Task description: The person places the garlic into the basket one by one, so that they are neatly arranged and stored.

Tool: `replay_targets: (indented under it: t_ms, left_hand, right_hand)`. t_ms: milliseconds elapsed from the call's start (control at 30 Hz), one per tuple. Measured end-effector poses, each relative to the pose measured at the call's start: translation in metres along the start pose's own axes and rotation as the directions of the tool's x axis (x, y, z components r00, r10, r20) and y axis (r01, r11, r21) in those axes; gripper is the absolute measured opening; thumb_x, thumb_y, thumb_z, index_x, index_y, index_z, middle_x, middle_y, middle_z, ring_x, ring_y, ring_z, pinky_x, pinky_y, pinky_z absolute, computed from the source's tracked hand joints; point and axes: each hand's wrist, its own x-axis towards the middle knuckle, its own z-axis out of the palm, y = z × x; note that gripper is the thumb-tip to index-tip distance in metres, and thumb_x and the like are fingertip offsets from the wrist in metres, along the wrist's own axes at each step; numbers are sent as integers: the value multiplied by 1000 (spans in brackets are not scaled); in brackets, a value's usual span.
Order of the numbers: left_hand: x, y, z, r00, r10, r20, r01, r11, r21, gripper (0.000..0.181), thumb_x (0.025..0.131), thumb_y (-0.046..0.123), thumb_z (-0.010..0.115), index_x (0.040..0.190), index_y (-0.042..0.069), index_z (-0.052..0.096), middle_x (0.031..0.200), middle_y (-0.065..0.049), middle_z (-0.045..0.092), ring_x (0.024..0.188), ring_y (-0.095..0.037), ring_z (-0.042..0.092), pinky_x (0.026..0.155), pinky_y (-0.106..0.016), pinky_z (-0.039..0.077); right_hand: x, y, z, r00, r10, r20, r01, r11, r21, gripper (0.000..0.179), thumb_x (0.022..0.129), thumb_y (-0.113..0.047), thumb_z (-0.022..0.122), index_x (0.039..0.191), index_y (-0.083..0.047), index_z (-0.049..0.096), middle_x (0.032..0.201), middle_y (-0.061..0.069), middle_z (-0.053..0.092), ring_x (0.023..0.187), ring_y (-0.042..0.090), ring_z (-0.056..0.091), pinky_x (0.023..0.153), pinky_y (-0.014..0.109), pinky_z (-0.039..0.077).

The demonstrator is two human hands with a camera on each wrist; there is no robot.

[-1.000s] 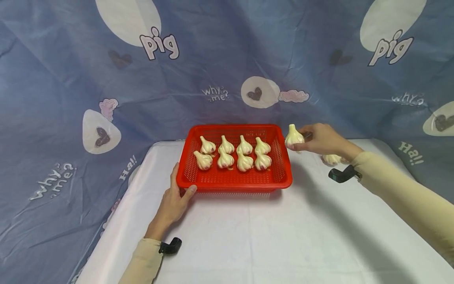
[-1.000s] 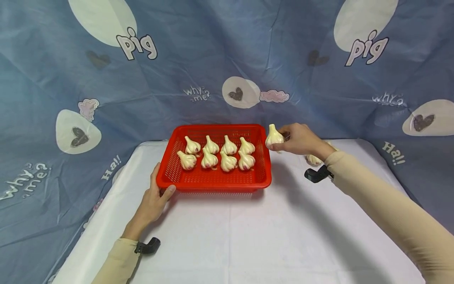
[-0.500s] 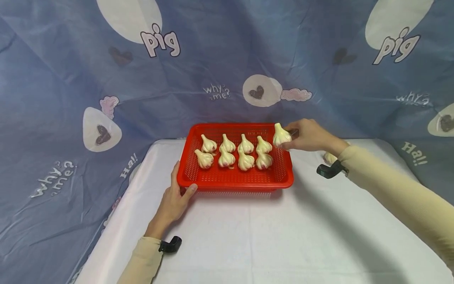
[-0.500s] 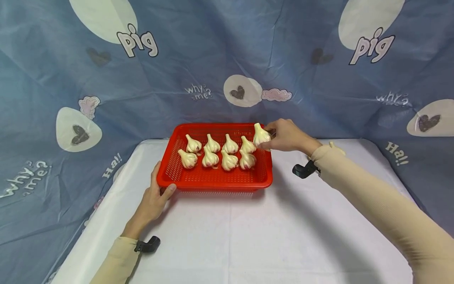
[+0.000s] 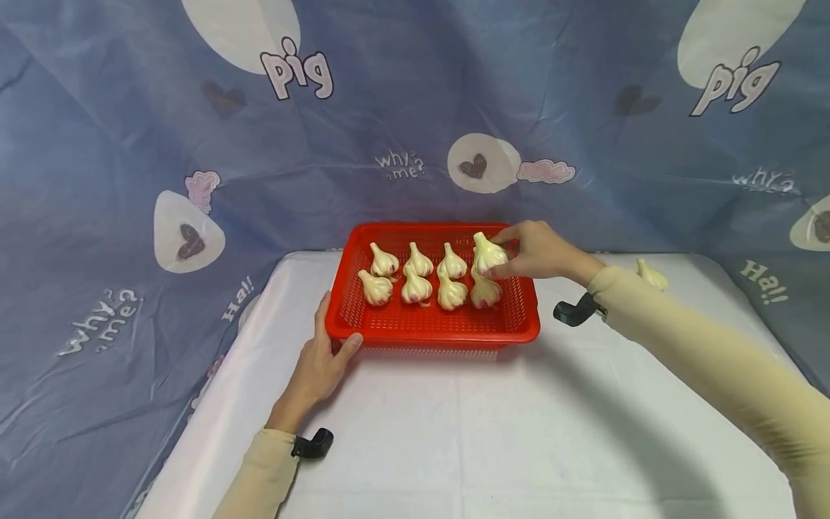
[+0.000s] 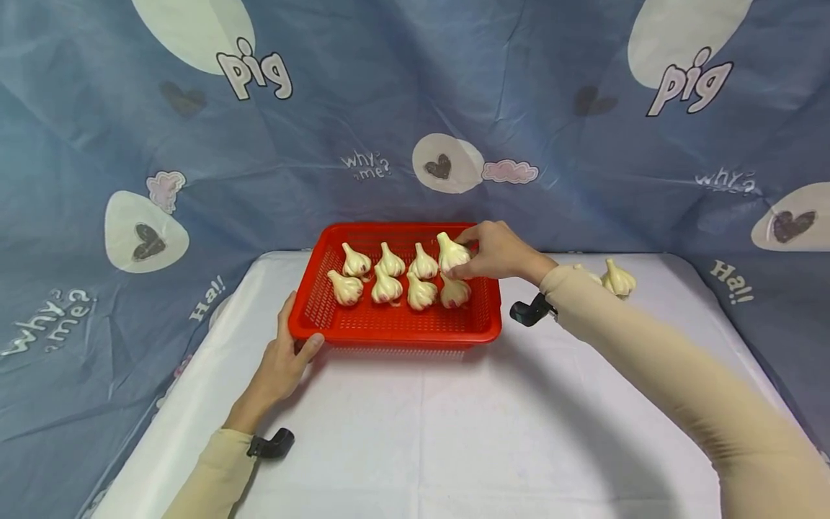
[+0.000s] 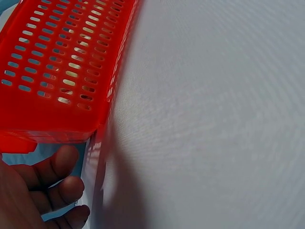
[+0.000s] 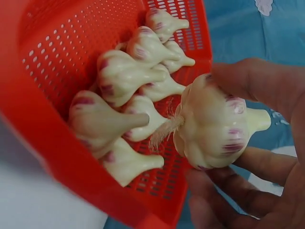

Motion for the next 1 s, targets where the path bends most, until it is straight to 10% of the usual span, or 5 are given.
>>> replay_targets:
  t_ms: [800,1000]
  left_hand:
    - [0,-1,-2,1000,18,-11,-17,1000,11,99,101,49,66,172,28,0,144,-27,64,123,-46,68,105,-65,49]
    - [1,-1,0,1000,8,-15,-8,1000,4,99,101,49,67,172,30,1,140,-28,66,119,-46,70,104,-64,51]
  right_hand:
    - [44,-49,48,971,-204,127,197,978,69,57,81,-36,92,130,-10,77,123,4,78,105,23,73,92,38,58]
    - [51,-55,64,967,-182,177,169,982,88,58,81,-35,92,131,-10,76,103,1,80,92,18,72,86,34,58]
